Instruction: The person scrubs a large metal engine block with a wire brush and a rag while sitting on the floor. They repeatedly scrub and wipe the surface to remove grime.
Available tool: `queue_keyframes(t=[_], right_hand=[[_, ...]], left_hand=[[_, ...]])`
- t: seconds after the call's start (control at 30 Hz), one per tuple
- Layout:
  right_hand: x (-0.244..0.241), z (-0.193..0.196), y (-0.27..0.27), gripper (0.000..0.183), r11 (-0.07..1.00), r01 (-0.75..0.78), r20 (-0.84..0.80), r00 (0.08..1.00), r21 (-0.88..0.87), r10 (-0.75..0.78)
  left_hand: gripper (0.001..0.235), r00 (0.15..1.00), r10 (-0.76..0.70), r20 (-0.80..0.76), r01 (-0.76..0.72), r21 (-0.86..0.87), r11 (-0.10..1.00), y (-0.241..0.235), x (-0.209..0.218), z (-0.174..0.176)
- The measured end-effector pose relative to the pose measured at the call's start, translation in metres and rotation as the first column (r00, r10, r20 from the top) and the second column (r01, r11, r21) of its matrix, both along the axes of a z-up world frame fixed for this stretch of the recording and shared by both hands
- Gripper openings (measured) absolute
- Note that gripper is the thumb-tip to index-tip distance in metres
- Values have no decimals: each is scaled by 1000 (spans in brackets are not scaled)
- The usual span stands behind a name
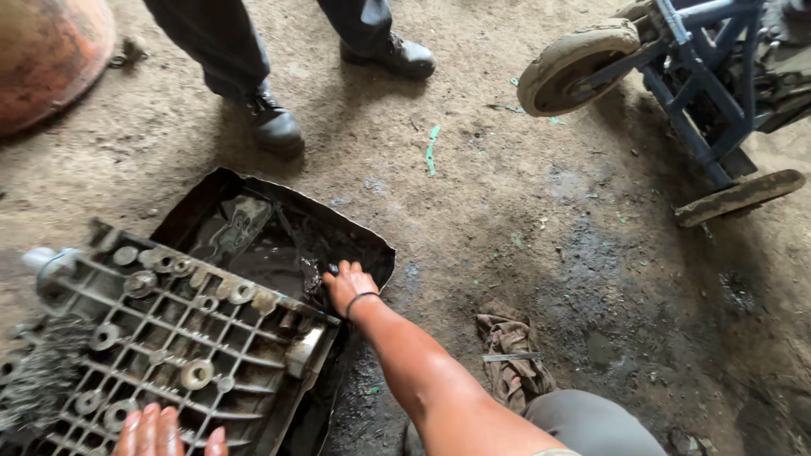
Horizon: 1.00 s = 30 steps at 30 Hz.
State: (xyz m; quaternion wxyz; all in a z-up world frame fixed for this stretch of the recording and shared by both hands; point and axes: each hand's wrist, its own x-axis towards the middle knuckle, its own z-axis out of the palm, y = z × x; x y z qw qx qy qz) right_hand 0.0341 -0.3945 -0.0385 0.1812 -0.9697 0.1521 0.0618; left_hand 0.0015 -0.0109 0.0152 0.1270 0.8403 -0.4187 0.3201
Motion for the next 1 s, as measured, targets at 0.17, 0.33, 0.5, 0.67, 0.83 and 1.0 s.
queue_keyframes(t=[0.17, 0.33, 0.5, 0.67, 0.83, 1.0], right_hand=[[3, -15, -13, 29, 969, 94, 65, 992, 226, -111], [17, 28, -26, 26, 261, 166, 37, 776, 951, -629], [-18, 130, 25, 27, -28, -164, 132, 874, 986, -467], [-58, 205, 128, 19, -55, -142, 130, 976, 988, -177], [-79, 219, 240, 35, 316, -227, 281, 950, 921, -136], [-95, 220, 285, 37, 804, -151, 424, 896, 575, -135]], left_hand=[[60, 935, 292, -202, -279, 92, 956, -27, -34, 69], [59, 890, 342, -301, -323, 114, 940, -42, -47, 119], [62, 864, 262, -430, -308, -39, 951, -37, -46, 115], [61, 673, -66, -736, -446, -476, 758, -48, -28, 82], [60, 290, -706, -646, -840, -526, 136, -41, -18, 63], [56, 144, -943, -301, -914, -406, -10, -22, -19, 73]])
